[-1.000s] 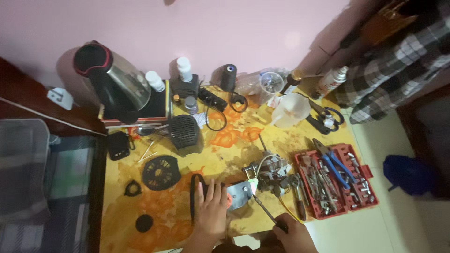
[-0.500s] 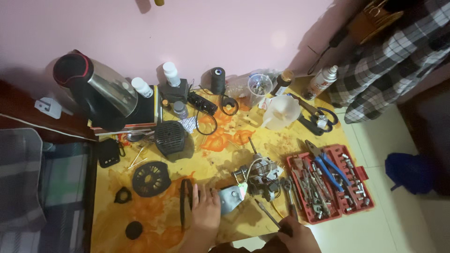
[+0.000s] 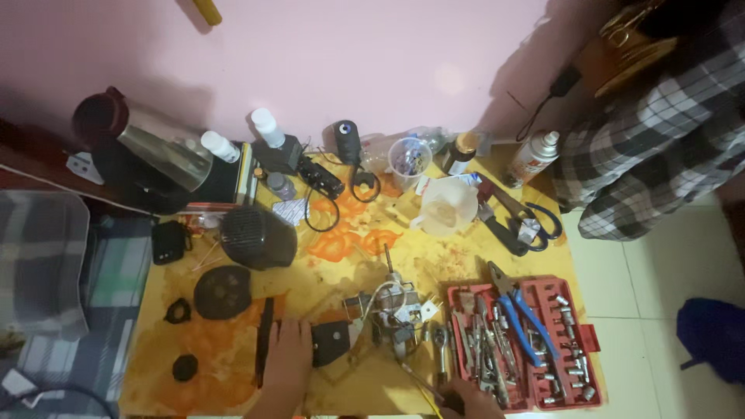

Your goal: The person disassembles a small electrical appliance on a cluttered table. They use a screwdriver to remove screws from the housing, separate the casing, and manipulate internal components while handling various parts and tools.

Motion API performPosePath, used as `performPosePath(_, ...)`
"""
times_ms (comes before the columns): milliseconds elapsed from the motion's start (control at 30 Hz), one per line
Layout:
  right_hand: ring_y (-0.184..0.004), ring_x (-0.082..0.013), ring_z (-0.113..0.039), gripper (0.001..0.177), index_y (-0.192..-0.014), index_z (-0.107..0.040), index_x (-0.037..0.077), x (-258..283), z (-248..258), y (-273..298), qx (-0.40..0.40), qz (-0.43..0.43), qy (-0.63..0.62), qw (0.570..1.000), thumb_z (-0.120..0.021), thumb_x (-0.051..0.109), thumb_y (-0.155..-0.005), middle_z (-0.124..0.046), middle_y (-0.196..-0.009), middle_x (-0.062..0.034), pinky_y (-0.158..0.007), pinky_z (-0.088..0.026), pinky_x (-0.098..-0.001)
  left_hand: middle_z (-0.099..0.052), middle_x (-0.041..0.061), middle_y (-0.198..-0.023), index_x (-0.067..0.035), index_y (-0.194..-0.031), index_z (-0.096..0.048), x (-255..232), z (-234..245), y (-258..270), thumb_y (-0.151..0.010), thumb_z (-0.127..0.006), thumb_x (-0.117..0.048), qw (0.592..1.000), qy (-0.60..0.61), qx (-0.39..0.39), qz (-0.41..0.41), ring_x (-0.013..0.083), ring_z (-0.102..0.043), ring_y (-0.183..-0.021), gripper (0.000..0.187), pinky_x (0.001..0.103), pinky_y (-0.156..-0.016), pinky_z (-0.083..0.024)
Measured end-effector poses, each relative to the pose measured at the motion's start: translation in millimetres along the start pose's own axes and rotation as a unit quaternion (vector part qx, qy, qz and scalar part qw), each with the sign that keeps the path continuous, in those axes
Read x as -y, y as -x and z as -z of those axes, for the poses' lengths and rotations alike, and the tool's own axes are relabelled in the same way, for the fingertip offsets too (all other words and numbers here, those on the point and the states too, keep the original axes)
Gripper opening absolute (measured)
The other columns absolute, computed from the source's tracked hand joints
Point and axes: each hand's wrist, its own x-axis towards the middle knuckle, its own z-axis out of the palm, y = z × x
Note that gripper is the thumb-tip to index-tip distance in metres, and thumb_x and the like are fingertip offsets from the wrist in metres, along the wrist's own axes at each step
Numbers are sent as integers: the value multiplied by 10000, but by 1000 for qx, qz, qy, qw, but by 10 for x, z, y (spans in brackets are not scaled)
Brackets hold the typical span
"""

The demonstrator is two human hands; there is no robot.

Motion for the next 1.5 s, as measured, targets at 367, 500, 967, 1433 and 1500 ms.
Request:
performPosePath(367,-881,-169,-823,349,-1078,-727,166,204,410,50,-32,15,-49,998,-838,253,-758,-851,-900,-59,-848,-637,-331,-427,241,-1413,54,-1473,-296,-53,214,-55,-888,-709,-240,999,22,41,14,375,-340,-1386,774,504,-1174,-256)
performPosePath(500,-844,-163,-835,341,-1039,-737,128,303,227,156,-98,2,-82,992,-878,262,-759,-857,-860,-70,-819,-647,-321,-492,241,-1344,67,-1438,-352,73,81,-168,-828,-773,-267,998,39,39,-40,377,-429,-1313,813,497,-1117,-328)
performPosePath(967,-651,-218,-734,457,-1008,-752,52,983,-130,339,-196,-91,-70,974,-885,406,-751,-752,-695,-107,-676,-588,-358,-736,176,-975,-30,-1078,-698,555,151,-415,-589,-909,-279,975,153,41,-156,353,-722,-950,588,427,-871,-585)
performPosePath(1433,-940,-433,-709,483,-1185,-739,106,1714,295,-141,-251,-86,-7,964,-693,466,-867,-742,-899,-266,-853,-549,-480,-721,171,-841,-72,-790,-755,602,98,-439,-656,-879,-351,962,189,-10,-198,372,-704,-869,333,478,-830,-567)
performPosePath(1500,-921,-381,-751,478,-1188,-737,117,1714,326,-197,-237,-68,-46,968,-682,446,-846,-766,-915,-222,-848,-572,-455,-719,164,-859,-71,-826,-755,566,8,-393,-670,-859,-332,965,178,6,-192,363,-710,-883,322,478,-832,-575)
